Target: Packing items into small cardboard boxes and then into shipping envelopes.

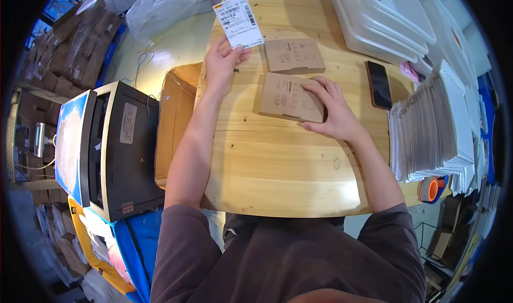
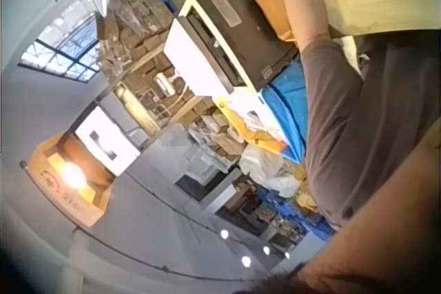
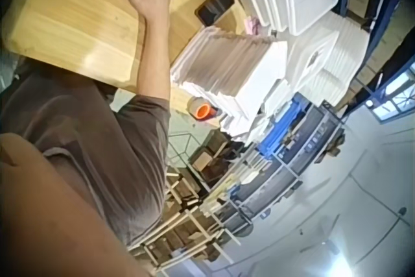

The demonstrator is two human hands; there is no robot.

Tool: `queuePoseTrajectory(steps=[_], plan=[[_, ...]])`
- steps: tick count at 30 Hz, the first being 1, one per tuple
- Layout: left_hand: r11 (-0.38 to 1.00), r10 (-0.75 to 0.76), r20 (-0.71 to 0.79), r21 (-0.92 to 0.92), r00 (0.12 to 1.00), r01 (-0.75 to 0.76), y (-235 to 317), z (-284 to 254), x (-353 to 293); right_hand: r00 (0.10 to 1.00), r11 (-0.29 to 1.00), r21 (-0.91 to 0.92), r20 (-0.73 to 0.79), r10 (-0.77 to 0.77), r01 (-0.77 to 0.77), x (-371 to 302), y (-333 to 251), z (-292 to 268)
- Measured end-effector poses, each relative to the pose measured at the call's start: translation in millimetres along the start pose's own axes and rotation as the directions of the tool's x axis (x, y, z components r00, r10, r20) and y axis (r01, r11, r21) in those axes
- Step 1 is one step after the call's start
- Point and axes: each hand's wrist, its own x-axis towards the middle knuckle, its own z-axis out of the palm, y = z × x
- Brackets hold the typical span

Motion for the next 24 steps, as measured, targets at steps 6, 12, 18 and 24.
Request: queuePoseTrajectory(steps=[6,12,18,24], plan=[[0.895,0.201,-0.185,0.433,0.962,-0.104,-11.4,-1.8,1.5,0.97,0.988,0.096,-0.22,-0.098,0.122,8.7,12.8,-4.8],[0.29,0.643,0.043,0.911,0.765,-0.294,-37.4,6.6,8.4,0.86,0.922,0.228,-0.48,-0.172,0.312,62.0,42.8,-24.5],[0.203,0.528,0.339,0.84,0.778,-0.503,-23.7,27.7,-17.9,0.983,0.986,0.054,-0.109,-0.148,0.155,74.8,78.4,-19.1],[0.455,0.128,0.313,0.825,0.941,-0.336,-19.5,66.6,-50.7,0.941,0.941,0.336,-0.306,0.144,-0.035,82.0,81.6,9.2]])
